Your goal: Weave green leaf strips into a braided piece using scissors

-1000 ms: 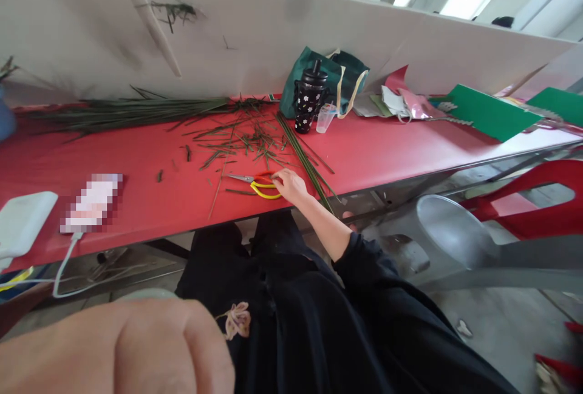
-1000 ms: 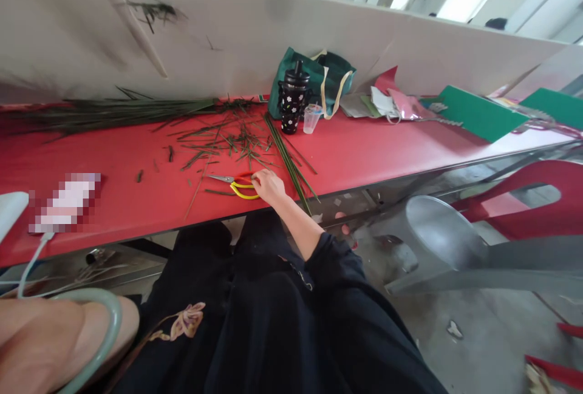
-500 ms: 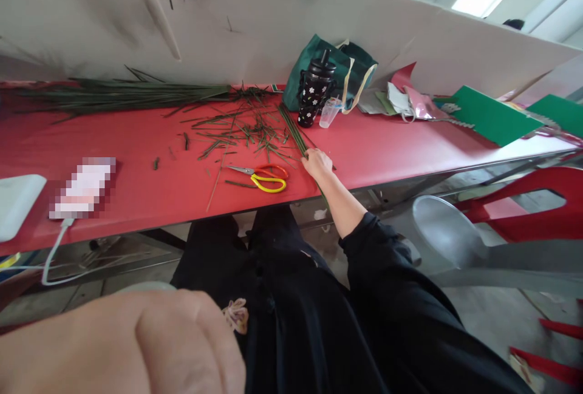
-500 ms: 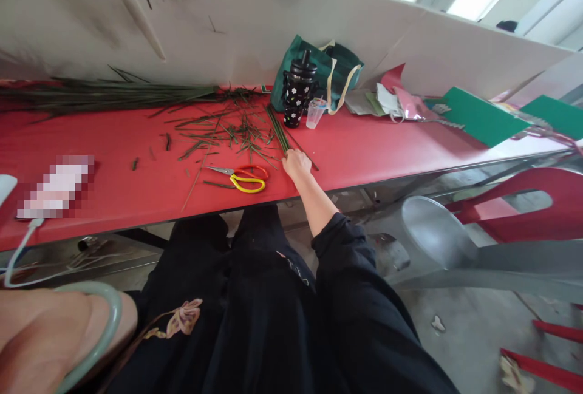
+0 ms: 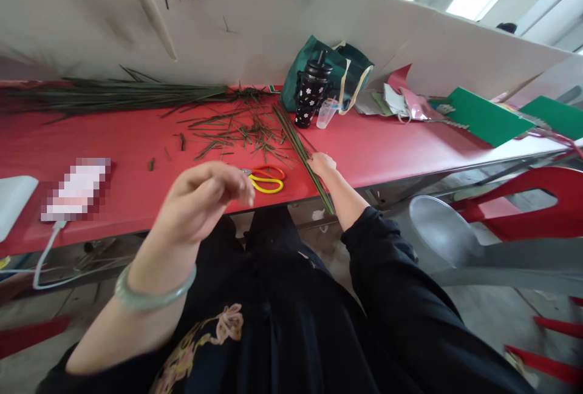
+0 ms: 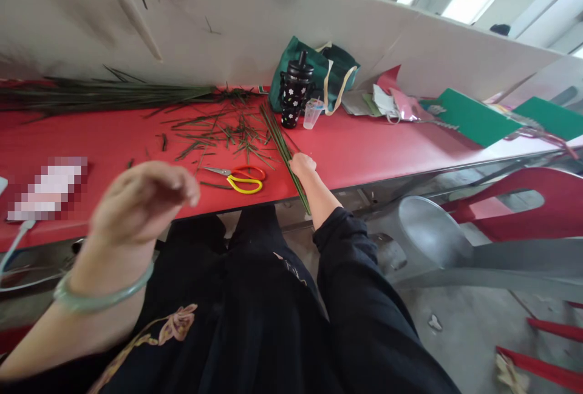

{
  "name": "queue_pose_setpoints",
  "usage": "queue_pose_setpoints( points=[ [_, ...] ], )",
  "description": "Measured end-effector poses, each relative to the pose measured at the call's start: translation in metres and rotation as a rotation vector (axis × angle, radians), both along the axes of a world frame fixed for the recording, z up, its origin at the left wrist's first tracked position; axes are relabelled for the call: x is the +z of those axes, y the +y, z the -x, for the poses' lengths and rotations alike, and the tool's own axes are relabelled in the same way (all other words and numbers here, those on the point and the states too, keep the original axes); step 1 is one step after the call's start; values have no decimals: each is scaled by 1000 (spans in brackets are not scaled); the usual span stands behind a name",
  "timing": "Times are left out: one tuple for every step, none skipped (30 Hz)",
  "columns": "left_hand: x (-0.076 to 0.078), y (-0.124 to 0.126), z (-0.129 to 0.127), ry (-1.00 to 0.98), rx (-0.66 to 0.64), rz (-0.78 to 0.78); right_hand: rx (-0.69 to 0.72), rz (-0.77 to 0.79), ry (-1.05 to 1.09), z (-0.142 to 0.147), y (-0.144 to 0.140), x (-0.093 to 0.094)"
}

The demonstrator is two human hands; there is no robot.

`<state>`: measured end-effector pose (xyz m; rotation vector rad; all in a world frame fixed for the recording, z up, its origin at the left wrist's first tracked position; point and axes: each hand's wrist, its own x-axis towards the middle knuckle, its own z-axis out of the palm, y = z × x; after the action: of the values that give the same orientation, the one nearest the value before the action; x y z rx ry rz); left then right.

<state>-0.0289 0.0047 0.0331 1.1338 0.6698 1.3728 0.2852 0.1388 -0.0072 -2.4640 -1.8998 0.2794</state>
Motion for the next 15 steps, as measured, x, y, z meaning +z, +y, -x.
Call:
queue_pose_setpoints(
  points=[
    [8, 11, -13, 25, -6, 54, 4, 5, -4, 0, 0, 0],
    [9, 21, -22, 38, 6, 119, 12, 12, -2, 0, 0, -1],
    [5, 31, -28, 48, 44, 193, 17, 17, 5, 0, 0, -1],
    [-4, 41, -31, 65, 104, 268, 23, 18, 15, -2, 2, -2],
    [-15, 49, -31, 82, 156, 339, 25, 15, 27, -4, 3, -2],
    [-29, 56, -29, 81, 181, 392, 23, 6, 37, -7, 4, -2],
    [-41, 61, -26, 76, 174, 434, 18, -13, 46, -10, 5, -3],
    [-52, 64, -22, 70, 167, 457, 14, -35, 56, -13, 6, -3],
    [-61, 66, -18, 63, 156, 463, 14, -58, 67, -15, 5, -3],
    [-67, 66, -15, 56, 144, 468, 19, -78, 73, -16, 4, -4],
    [-71, 66, -13, 47, 136, 470, 29, -91, 75, -16, 3, -4],
    [-73, 66, -12, 39, 132, 471, 42, -92, 71, -15, 0, -4],
    [-74, 66, -11, 34, 131, 471, 60, -84, 63, -13, -2, -5],
    [-74, 66, -11, 30, 132, 470, 79, -67, 51, -9, -5, -5],
    [-74, 66, -11, 25, 133, 465, 99, -47, 37, -6, -8, -6]
  ],
)
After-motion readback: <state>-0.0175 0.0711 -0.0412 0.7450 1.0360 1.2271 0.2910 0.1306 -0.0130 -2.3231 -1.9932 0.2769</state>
